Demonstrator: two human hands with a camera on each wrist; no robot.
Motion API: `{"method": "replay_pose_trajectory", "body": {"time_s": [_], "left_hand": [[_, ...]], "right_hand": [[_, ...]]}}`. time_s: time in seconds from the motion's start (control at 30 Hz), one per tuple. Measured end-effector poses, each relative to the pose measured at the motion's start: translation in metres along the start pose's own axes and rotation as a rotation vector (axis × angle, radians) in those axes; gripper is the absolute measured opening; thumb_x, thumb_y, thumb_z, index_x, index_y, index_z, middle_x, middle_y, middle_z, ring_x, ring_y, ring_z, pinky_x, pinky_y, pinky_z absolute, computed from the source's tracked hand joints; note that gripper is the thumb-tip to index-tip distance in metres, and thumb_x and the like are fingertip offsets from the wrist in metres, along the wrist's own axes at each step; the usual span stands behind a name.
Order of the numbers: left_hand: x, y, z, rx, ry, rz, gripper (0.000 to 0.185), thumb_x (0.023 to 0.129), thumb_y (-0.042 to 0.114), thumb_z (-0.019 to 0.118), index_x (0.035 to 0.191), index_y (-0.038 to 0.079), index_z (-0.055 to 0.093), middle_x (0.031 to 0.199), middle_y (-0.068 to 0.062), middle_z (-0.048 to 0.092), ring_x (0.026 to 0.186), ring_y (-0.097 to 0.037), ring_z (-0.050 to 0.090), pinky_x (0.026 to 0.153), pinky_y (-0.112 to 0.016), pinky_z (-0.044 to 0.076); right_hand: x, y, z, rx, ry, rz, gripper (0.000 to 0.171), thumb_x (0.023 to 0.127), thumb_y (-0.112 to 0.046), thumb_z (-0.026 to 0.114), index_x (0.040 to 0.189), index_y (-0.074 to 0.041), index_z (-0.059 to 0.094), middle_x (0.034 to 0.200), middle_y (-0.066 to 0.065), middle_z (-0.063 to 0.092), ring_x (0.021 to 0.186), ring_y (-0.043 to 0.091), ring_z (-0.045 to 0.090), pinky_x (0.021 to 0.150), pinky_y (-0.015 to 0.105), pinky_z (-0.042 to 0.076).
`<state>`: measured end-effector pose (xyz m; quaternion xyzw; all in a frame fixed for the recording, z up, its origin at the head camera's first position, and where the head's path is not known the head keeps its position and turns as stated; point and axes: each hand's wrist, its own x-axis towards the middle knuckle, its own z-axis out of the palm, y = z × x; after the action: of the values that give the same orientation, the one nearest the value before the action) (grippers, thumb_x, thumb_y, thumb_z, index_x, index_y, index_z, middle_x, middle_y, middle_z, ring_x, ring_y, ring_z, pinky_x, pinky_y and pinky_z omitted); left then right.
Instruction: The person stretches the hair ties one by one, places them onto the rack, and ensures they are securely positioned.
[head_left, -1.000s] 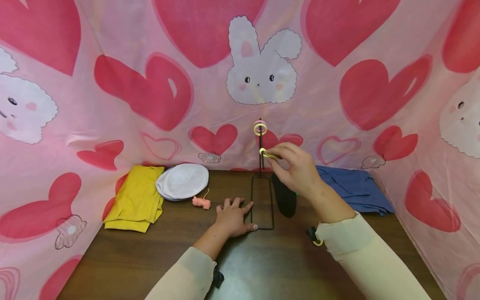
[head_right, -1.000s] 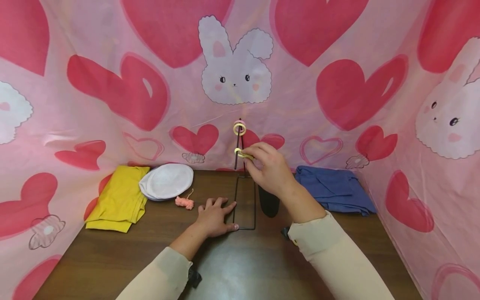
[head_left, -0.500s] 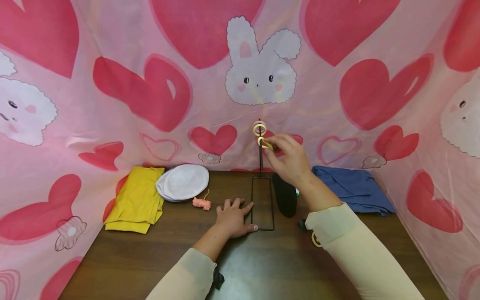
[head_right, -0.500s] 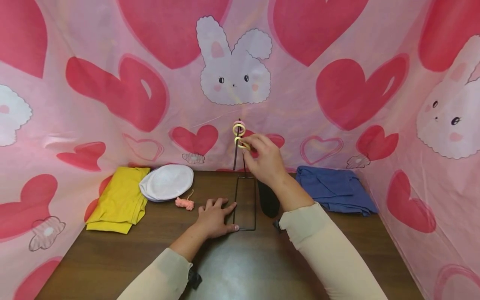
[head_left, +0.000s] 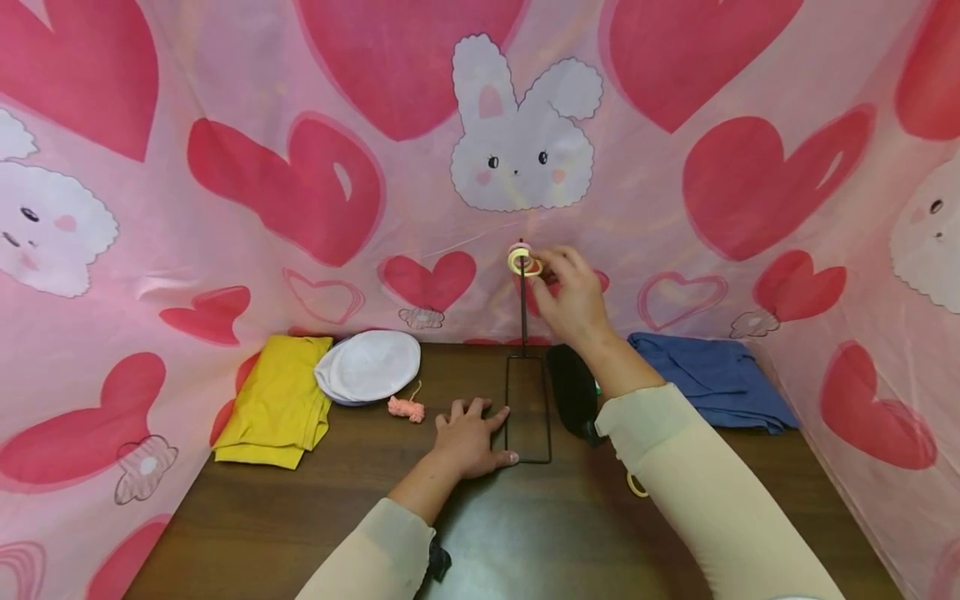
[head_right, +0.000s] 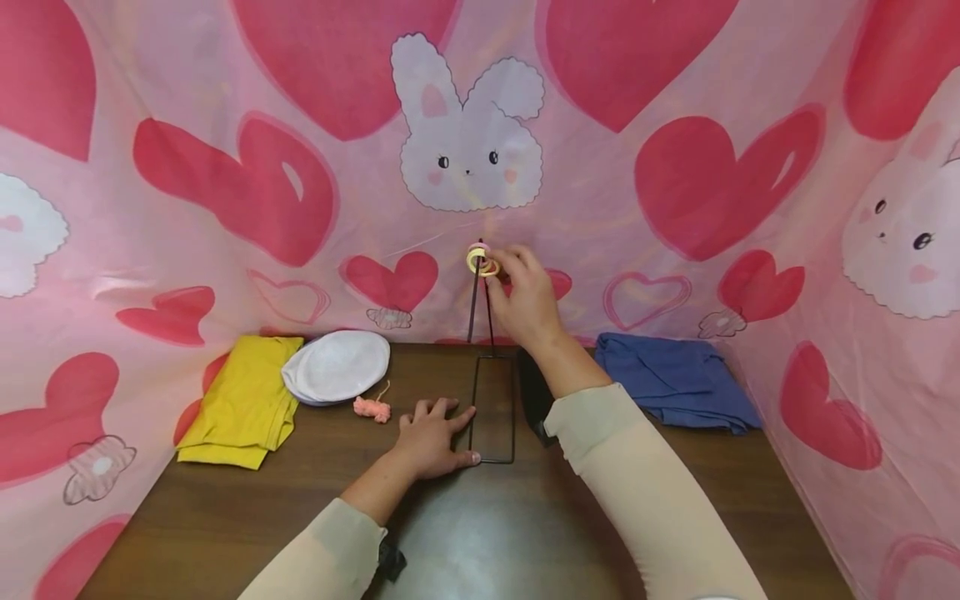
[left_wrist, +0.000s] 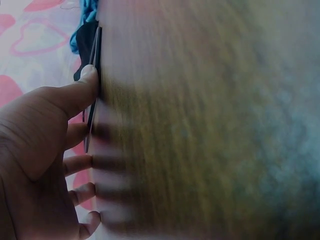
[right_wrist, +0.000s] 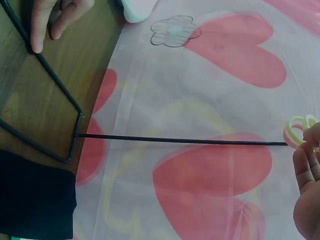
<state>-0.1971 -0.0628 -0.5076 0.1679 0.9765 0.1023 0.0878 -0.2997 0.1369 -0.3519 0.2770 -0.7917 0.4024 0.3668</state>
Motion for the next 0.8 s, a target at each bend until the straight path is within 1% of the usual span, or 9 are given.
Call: {"method": "replay_pose_trajectory", "body": {"time_s": [0.1, 0.2, 0.4, 0.53, 0.67, 0.77, 0.8], "left_hand": [[0.0, 0.0, 0.0, -0.007, 0.003, 0.005, 0.083, 0.086, 0.072, 0.068, 0.158, 0.036, 0.046, 0.16, -0.005, 0.04, 0.139, -0.041, 0.035, 0.098, -0.065, 0.035], [0.001, 0.0, 0.001, -0.001, 0.003, 0.005, 0.083, 0.086, 0.072, 0.068, 0.158, 0.036, 0.045, 0.16, -0.005, 0.04, 0.139, -0.04, 0.035, 0.098, -0.065, 0.035], [0.002, -0.002, 0.003, 0.006, 0.002, 0.008, 0.084, 0.086, 0.074, 0.066, 0.158, 0.037, 0.044, 0.16, -0.005, 0.039, 0.14, -0.041, 0.035, 0.098, -0.065, 0.035], [0.003, -0.003, 0.005, 0.013, 0.004, 0.003, 0.084, 0.086, 0.075, 0.066, 0.158, 0.037, 0.044, 0.16, -0.004, 0.039, 0.14, -0.041, 0.035, 0.098, -0.064, 0.035], [0.004, -0.003, 0.006, 0.018, 0.003, -0.002, 0.084, 0.086, 0.075, 0.066, 0.158, 0.038, 0.044, 0.16, -0.003, 0.039, 0.14, -0.04, 0.034, 0.098, -0.064, 0.035], [0.003, -0.003, 0.006, 0.014, -0.001, -0.003, 0.084, 0.086, 0.075, 0.066, 0.158, 0.038, 0.044, 0.161, -0.004, 0.038, 0.14, -0.04, 0.034, 0.099, -0.064, 0.034], [0.003, -0.003, 0.005, 0.011, -0.003, -0.003, 0.084, 0.086, 0.075, 0.066, 0.158, 0.038, 0.044, 0.161, -0.004, 0.038, 0.141, -0.041, 0.034, 0.099, -0.065, 0.034]], "right_hand": [[0.0, 0.001, -0.002, 0.004, -0.002, 0.01, 0.034, 0.088, 0.003, 0.071, 0.122, 0.003, 0.072, 0.114, 0.02, 0.061, 0.088, 0.028, 0.071, 0.083, 0.042, 0.059], [-0.005, 0.001, -0.005, 0.002, -0.009, 0.011, 0.037, 0.088, 0.005, 0.073, 0.124, 0.002, 0.072, 0.116, 0.02, 0.06, 0.087, 0.029, 0.072, 0.085, 0.044, 0.059], [-0.025, 0.0, -0.016, 0.001, -0.021, 0.013, 0.034, 0.087, 0.003, 0.075, 0.122, 0.002, 0.073, 0.119, 0.021, 0.062, 0.087, 0.028, 0.073, 0.083, 0.045, 0.059], [-0.039, -0.002, -0.023, 0.002, -0.041, -0.024, 0.033, 0.088, 0.003, 0.075, 0.121, 0.003, 0.073, 0.12, 0.021, 0.063, 0.086, 0.027, 0.072, 0.082, 0.043, 0.059], [-0.052, -0.005, -0.03, 0.01, -0.045, -0.053, 0.034, 0.086, 0.004, 0.077, 0.119, 0.002, 0.073, 0.118, 0.018, 0.065, 0.085, 0.024, 0.071, 0.082, 0.039, 0.058], [-0.062, -0.007, -0.035, 0.002, -0.049, -0.038, 0.035, 0.085, 0.003, 0.078, 0.12, -0.002, 0.074, 0.117, 0.013, 0.067, 0.088, 0.021, 0.071, 0.077, 0.031, 0.057], [-0.066, -0.007, -0.037, 0.003, -0.052, -0.028, 0.036, 0.085, 0.003, 0.078, 0.121, -0.004, 0.074, 0.116, 0.013, 0.068, 0.089, 0.021, 0.07, 0.076, 0.031, 0.058]]}}
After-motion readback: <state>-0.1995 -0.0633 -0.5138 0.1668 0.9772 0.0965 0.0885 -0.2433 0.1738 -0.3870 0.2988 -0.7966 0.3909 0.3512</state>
